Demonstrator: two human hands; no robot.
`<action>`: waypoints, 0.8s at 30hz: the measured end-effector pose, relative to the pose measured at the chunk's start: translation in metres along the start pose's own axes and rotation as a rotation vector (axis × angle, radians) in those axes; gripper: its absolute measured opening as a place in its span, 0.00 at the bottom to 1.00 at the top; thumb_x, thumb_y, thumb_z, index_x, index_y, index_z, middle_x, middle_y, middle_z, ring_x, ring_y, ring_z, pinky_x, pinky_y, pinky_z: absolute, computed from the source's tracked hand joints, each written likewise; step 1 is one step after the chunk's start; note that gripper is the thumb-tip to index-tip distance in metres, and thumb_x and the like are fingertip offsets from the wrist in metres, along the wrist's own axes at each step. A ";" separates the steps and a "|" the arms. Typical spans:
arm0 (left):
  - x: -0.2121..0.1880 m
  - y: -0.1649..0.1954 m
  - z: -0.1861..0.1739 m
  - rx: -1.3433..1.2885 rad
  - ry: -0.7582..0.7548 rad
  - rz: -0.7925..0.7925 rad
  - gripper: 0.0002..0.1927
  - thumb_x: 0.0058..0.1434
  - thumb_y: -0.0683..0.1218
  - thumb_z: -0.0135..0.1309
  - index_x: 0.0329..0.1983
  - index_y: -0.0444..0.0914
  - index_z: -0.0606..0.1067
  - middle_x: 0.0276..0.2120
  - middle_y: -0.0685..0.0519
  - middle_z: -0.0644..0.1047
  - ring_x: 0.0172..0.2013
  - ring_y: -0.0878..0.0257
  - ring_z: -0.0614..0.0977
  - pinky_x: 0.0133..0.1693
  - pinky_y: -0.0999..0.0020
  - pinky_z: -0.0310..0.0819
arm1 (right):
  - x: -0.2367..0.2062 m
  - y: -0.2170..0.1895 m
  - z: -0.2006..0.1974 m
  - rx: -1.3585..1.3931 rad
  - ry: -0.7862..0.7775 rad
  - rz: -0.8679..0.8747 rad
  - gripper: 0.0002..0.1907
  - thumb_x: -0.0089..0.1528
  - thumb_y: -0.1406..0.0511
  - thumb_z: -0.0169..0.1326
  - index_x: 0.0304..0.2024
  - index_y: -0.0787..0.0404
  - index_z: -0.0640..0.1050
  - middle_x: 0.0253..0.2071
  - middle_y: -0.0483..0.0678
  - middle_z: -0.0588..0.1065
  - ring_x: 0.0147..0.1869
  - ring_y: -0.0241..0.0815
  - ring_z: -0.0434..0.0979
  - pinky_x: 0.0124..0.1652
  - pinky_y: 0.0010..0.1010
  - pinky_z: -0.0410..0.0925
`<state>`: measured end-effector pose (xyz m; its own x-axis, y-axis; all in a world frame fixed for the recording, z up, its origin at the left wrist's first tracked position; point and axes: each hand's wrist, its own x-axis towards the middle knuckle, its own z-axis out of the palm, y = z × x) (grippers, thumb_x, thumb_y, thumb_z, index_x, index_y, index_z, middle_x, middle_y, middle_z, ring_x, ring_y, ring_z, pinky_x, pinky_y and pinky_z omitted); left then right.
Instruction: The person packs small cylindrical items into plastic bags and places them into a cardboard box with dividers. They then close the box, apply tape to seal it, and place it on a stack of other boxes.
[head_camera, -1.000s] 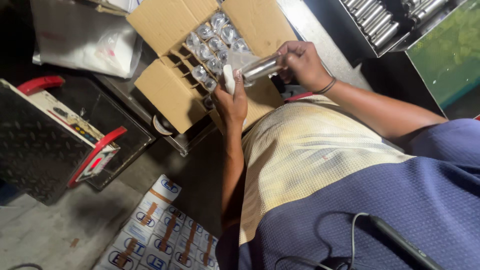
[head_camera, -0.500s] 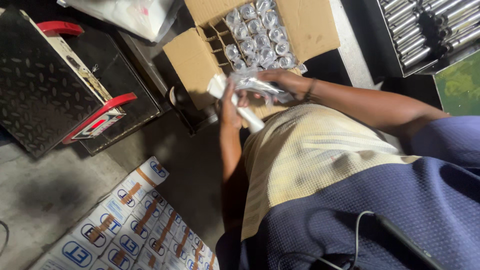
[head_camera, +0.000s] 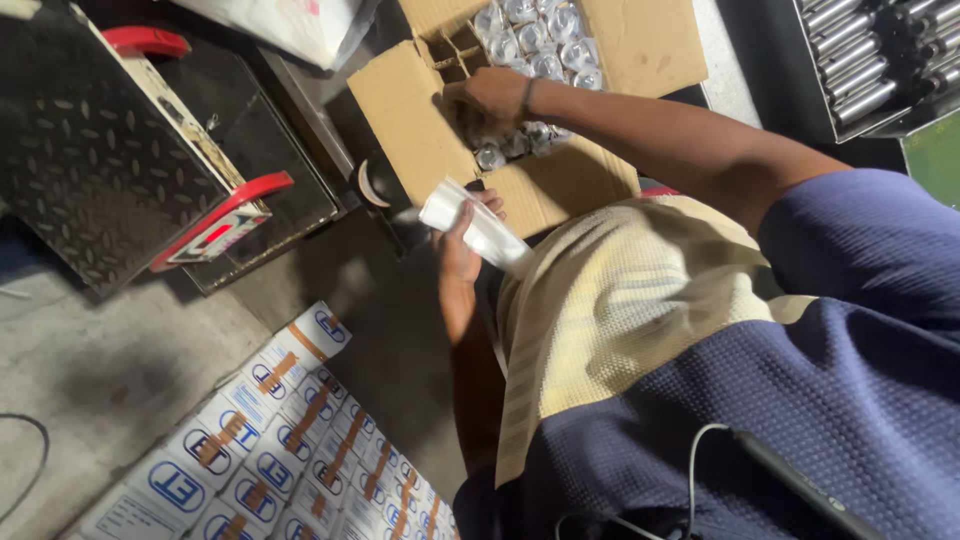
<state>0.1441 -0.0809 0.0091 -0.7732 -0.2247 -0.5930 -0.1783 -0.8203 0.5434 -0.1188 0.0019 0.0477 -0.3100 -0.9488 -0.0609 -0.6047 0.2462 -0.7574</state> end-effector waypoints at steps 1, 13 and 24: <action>0.004 0.000 0.001 -0.020 0.049 0.019 0.21 0.64 0.45 0.56 0.55 0.27 0.71 0.47 0.43 0.81 0.48 0.51 0.83 0.51 0.56 0.79 | -0.014 -0.010 -0.005 0.146 0.083 -0.056 0.13 0.58 0.65 0.58 0.45 0.60 0.75 0.36 0.51 0.80 0.37 0.48 0.82 0.36 0.37 0.73; 0.092 -0.024 0.083 0.065 -0.078 -0.111 0.22 0.75 0.52 0.62 0.56 0.30 0.72 0.31 0.50 0.79 0.24 0.62 0.77 0.24 0.67 0.69 | -0.165 0.013 -0.054 0.579 0.329 0.260 0.15 0.71 0.59 0.59 0.37 0.66 0.79 0.34 0.59 0.75 0.36 0.56 0.69 0.42 0.40 0.65; 0.043 0.009 0.210 1.294 -0.079 0.608 0.14 0.56 0.48 0.64 0.31 0.30 0.79 0.25 0.42 0.80 0.24 0.49 0.82 0.28 0.55 0.76 | -0.248 0.000 -0.108 0.170 0.563 0.681 0.32 0.55 0.64 0.63 0.62 0.60 0.73 0.40 0.59 0.78 0.42 0.59 0.81 0.44 0.45 0.73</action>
<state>-0.0186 0.0128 0.1137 -0.9530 -0.2959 -0.0649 -0.1987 0.4489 0.8712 -0.1213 0.2585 0.1332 -0.9025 -0.3591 -0.2377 -0.0558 0.6449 -0.7622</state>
